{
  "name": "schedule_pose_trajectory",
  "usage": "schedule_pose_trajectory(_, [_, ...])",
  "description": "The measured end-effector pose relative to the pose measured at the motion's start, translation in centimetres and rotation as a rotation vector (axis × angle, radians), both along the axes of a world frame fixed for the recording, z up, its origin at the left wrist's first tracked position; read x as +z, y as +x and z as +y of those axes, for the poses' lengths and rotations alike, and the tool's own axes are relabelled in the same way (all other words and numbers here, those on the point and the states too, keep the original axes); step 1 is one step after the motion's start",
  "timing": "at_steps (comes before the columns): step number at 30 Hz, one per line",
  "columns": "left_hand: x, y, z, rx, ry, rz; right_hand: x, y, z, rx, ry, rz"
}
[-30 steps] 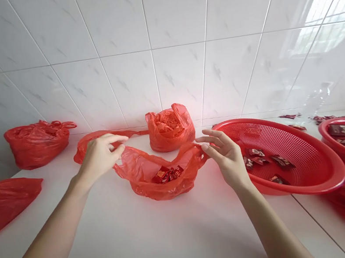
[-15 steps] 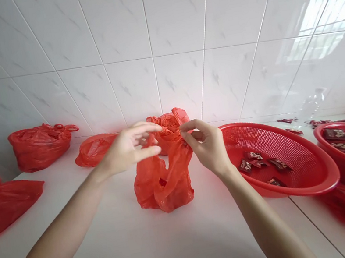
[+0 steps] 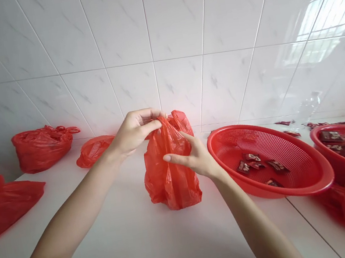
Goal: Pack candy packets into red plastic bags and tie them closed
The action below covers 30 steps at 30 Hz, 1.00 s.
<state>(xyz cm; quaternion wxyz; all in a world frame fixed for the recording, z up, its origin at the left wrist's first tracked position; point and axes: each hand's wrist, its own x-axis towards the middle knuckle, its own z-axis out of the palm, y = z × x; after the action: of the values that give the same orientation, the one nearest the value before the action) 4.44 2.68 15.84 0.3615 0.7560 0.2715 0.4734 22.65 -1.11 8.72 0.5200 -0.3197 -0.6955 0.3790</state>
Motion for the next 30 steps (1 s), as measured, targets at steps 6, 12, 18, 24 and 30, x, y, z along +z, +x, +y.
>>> schedule_pose_trajectory(6, [0.2,-0.6,-0.1,0.092,0.008,-0.019,-2.6,-0.8,2.1,-0.035,-0.207,0.401])
schedule_pose_trajectory(12, [-0.5,-3.6,0.5,0.167,0.09,0.024,-3.7,0.2,4.3,-0.09,-0.29,0.714])
schedule_pose_trajectory(18, [-7.1,-6.6,1.9,0.267,0.139,-0.098,-4.2,0.6,5.1,-0.093,-0.272,0.688])
schedule_pose_trajectory(24, [-13.7,-5.9,2.0,0.146,-0.04,-0.035,-4.7,0.6,5.6,-0.074,-0.351,0.753])
schedule_pose_trajectory(30, [-11.4,-4.3,4.4,-0.065,-0.176,-0.139,-4.4,0.9,5.6,-0.069,-0.371,0.739])
